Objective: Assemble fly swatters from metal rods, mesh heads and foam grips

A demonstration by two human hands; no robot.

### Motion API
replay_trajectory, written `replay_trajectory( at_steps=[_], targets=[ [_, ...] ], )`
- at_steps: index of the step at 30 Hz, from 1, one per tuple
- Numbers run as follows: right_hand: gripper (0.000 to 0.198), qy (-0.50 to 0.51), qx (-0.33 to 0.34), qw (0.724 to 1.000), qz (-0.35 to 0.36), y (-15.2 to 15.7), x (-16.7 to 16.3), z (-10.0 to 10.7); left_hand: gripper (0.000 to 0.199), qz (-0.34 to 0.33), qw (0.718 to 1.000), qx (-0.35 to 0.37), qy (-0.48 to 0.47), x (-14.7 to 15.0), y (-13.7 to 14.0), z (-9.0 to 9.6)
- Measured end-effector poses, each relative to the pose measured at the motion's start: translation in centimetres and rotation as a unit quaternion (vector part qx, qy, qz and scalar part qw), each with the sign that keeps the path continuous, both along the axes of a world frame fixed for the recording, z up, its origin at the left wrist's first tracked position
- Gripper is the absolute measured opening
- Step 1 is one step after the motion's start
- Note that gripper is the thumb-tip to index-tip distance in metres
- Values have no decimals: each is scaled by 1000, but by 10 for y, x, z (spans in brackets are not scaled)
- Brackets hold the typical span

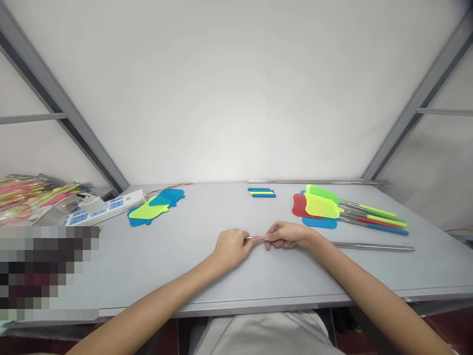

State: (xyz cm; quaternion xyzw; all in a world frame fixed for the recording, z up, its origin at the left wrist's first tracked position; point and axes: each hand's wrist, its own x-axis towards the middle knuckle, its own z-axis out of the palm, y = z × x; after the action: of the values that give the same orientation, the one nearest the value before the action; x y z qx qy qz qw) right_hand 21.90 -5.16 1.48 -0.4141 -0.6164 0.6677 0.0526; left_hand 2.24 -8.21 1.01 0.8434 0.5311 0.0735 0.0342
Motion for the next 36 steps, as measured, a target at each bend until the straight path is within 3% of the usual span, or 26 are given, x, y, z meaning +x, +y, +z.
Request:
replay_trajectory(
  at_steps=[17,25,29,32,36],
  targets=[
    [41,36,7,999,-14,-6,-3,2,60,-23,998,-38,-49,-11,11,6],
    [41,39,34,993,-106,-5,-6,2,57,-24,997,-37,-64,-15,15,3],
    [36,57,66,976,-200,-1,-6,0,56,-24,997,-28,-73,-17,17,4],
    [31,88,149,947,-270,1,-5,2,55,-19,996,-20,-85,-19,18,4],
    [29,198,186,918,-288,-3,-1,15,55,-7,994,-10,-106,-20,19,6]
  ],
)
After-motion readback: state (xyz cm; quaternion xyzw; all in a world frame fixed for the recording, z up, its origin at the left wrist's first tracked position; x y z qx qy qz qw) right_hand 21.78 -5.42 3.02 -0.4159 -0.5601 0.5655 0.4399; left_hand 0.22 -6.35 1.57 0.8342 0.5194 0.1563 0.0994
